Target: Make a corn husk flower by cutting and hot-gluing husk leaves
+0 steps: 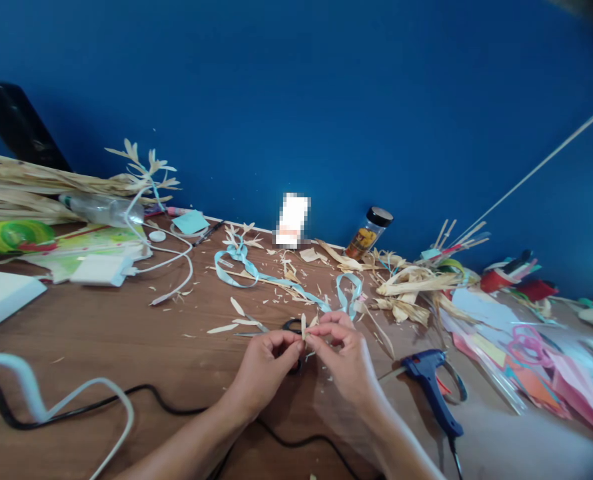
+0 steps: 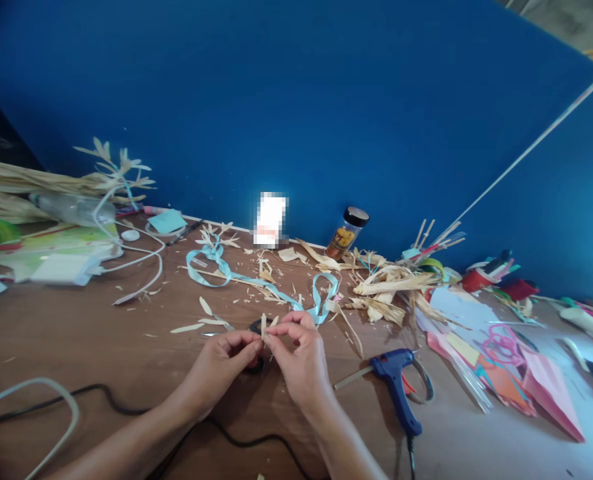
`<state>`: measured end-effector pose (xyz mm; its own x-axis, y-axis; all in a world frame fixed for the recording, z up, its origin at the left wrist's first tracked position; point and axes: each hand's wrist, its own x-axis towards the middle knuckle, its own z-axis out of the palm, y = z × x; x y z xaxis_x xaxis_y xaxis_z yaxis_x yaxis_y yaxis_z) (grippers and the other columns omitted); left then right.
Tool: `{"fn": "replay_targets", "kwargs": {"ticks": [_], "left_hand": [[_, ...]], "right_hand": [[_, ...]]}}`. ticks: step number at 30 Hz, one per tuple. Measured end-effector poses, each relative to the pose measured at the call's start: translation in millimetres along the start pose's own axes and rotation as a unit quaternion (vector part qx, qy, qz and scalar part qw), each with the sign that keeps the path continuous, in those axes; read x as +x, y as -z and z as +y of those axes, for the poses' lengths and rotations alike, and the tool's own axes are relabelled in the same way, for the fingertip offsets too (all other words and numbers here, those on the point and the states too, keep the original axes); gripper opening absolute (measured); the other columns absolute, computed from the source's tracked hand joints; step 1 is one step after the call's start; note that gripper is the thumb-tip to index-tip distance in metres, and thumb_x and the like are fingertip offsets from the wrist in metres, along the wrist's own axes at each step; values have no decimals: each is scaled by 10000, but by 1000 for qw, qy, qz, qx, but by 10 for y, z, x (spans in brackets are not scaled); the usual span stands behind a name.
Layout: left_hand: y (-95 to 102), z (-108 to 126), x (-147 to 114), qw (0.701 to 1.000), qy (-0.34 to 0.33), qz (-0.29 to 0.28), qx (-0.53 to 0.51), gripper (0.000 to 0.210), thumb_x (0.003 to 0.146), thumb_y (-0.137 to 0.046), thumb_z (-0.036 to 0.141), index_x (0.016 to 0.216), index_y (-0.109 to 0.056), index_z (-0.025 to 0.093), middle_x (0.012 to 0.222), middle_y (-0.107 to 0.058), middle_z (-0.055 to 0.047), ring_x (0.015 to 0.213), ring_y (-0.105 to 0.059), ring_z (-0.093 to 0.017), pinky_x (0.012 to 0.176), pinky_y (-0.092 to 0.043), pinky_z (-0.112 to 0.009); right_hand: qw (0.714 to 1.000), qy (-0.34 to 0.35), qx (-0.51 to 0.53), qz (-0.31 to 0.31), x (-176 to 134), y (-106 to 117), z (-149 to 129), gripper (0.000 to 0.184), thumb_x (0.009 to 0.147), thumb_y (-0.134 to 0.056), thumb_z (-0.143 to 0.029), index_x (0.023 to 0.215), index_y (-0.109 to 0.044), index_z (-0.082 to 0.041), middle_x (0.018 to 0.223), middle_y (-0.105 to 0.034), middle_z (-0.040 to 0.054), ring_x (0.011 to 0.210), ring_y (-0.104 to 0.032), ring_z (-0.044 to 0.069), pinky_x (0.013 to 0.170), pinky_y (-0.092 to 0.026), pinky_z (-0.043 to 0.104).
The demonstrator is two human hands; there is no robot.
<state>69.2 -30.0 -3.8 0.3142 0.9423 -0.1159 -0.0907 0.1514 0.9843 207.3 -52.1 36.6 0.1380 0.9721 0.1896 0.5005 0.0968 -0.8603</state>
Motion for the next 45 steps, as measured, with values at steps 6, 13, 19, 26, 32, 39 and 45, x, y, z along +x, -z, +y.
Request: {"fn": "replay_targets", "kwargs": {"ticks": [6,13,19,26,32,39,45], "left_hand": [[4,15,-1,1000,21,19,-10,196,744,-570,328,700,-637,149,553,-559,16,544,-482,-118,545,-373,-215],[2,61,-8,1000,-2,0,-12,214,757,-552,331,675,-639,154,545,-526,24,549,-460,-120,550,-355,-218],[-4,49,-15,1000,-3,-3,-11,193,737,-566,319,679,-658,160,536,-518,24,541,-449,-121,534,-342,-212],[-11,41,-18,1000,-19,-8,0,211,747,-549,317,660,-656,158,547,-520,22,550,-447,-116,536,-338,-209],[-16,48,-23,1000,-15,-4,-4,186,733,-566,293,642,-656,159,553,-533,25,553,-448,-111,538,-342,-202],[2,25,-1,997,35,17,-67,178,716,-591,316,699,-662,153,613,-606,-3,555,-501,-121,556,-394,-218],[12,17,11,997,37,44,-58,202,708,-611,345,724,-673,154,614,-631,-9,550,-507,-121,543,-399,-218]], "right_hand": [[988,-25,88,121,-7,-1,66,122,798,-563,-298,871,-582,-202,772,-563,4,710,-523,146,664,-412,264],[975,-132,179,-8,27,-37,58,257,778,-571,-389,911,-613,-173,777,-646,40,729,-578,181,640,-441,272],[962,-109,233,-90,24,-61,34,202,764,-598,-350,835,-628,-163,711,-635,14,672,-574,157,660,-448,274],[969,-105,196,-107,46,-32,17,125,737,-616,-290,754,-619,-166,674,-612,-10,652,-550,137,641,-423,238],[977,-78,172,-97,28,-52,33,105,751,-602,-280,733,-588,-178,688,-599,-12,639,-545,131,617,-426,234],[969,-101,200,-100,5,-61,20,153,767,-587,-291,853,-596,-165,744,-630,18,694,-580,154,674,-449,278],[974,-93,190,-82,-15,-145,137,105,761,-596,-248,832,-596,-170,763,-630,12,697,-570,148,665,-437,263]]}}
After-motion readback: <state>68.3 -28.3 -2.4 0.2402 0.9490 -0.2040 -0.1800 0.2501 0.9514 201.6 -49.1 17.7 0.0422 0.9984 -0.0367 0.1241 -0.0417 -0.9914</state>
